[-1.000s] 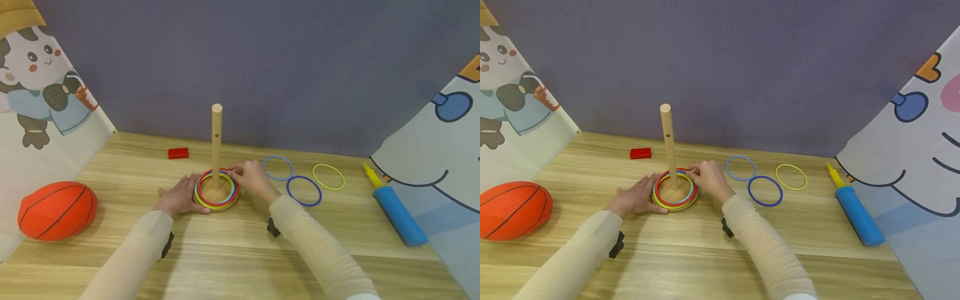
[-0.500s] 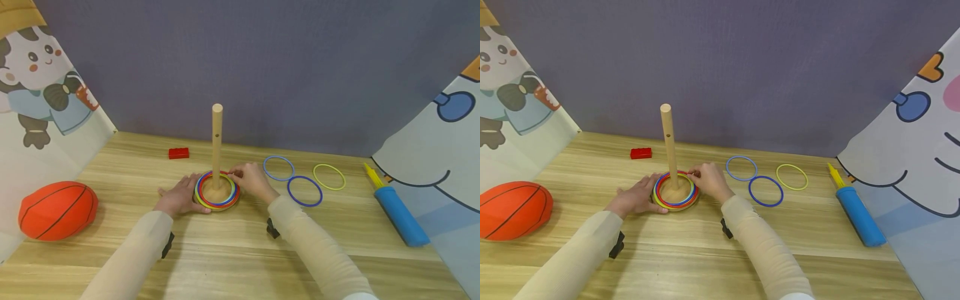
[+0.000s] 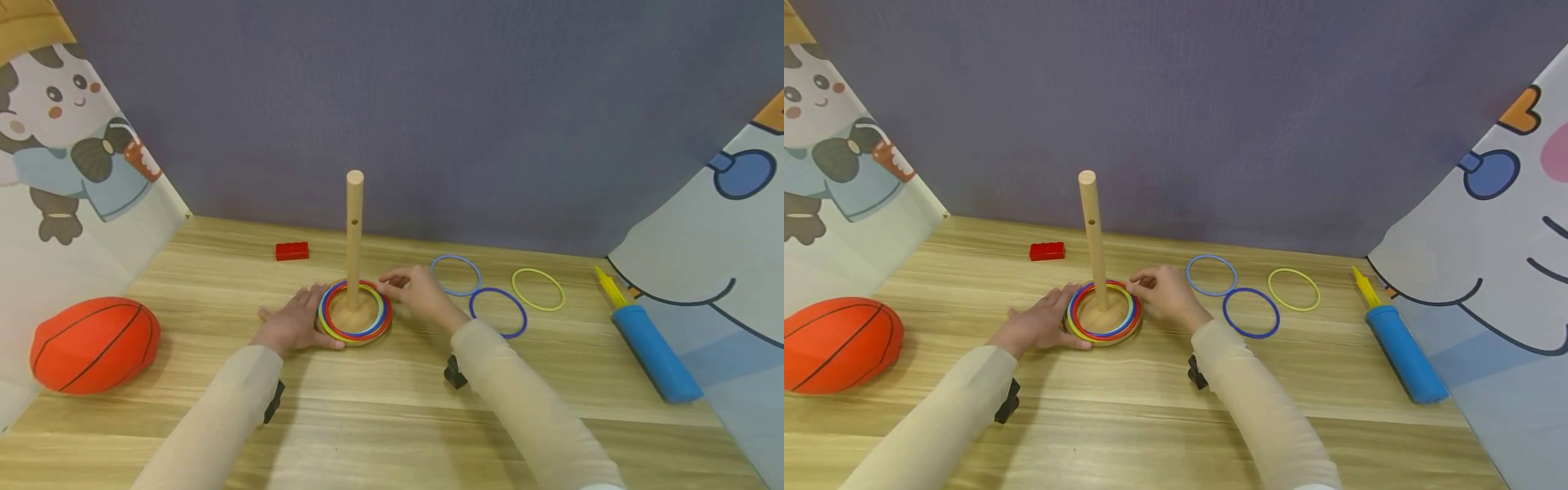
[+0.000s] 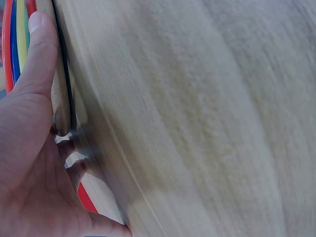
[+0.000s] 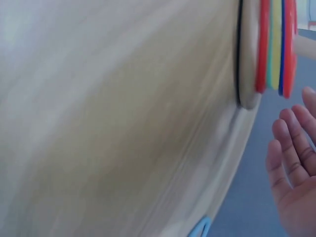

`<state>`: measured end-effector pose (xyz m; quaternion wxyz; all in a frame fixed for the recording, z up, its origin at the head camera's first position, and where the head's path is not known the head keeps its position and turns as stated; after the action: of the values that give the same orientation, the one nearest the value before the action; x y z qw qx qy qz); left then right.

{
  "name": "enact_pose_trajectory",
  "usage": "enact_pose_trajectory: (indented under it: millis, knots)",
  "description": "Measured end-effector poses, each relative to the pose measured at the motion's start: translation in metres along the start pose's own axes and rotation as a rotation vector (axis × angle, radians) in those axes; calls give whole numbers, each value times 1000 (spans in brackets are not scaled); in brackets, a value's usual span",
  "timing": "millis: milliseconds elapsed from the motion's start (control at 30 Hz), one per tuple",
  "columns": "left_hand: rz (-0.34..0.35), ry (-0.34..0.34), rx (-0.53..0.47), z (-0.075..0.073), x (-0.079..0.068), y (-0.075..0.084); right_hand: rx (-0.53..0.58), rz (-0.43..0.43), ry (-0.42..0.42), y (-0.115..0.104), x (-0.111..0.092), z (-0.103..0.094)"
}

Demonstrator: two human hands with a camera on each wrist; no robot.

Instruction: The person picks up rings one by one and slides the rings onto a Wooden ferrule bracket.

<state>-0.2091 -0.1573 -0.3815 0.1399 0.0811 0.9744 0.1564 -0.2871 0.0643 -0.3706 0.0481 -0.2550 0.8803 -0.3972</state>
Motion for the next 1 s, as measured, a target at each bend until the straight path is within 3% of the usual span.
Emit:
enact_pose_trajectory:
  millis: [167,433,733,1000]
  knots:
    - [-4,-2,-8,0,-1,-1,22,-69,8,5,-6,-16]
    - [-9,-14,-4,3,1,-5,32,-84,52,14,-24,-47]
    - [-10,-4,8,-1,-3,1,6,34,88,36,-50,-83]
    - [0,1,-4,1,-1,-1,-32,58,129,59,-71,-108]
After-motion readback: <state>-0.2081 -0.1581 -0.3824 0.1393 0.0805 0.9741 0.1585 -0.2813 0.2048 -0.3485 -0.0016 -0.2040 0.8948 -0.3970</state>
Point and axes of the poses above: each hand's wrist, its own x-axis towards the middle knuckle, its own z-axis out of the palm, y = z × x, the point moved 4 cm from there along x, towards the middle knuckle, and after that the axes turned 4 degrees about x, right-handed, at the moved point
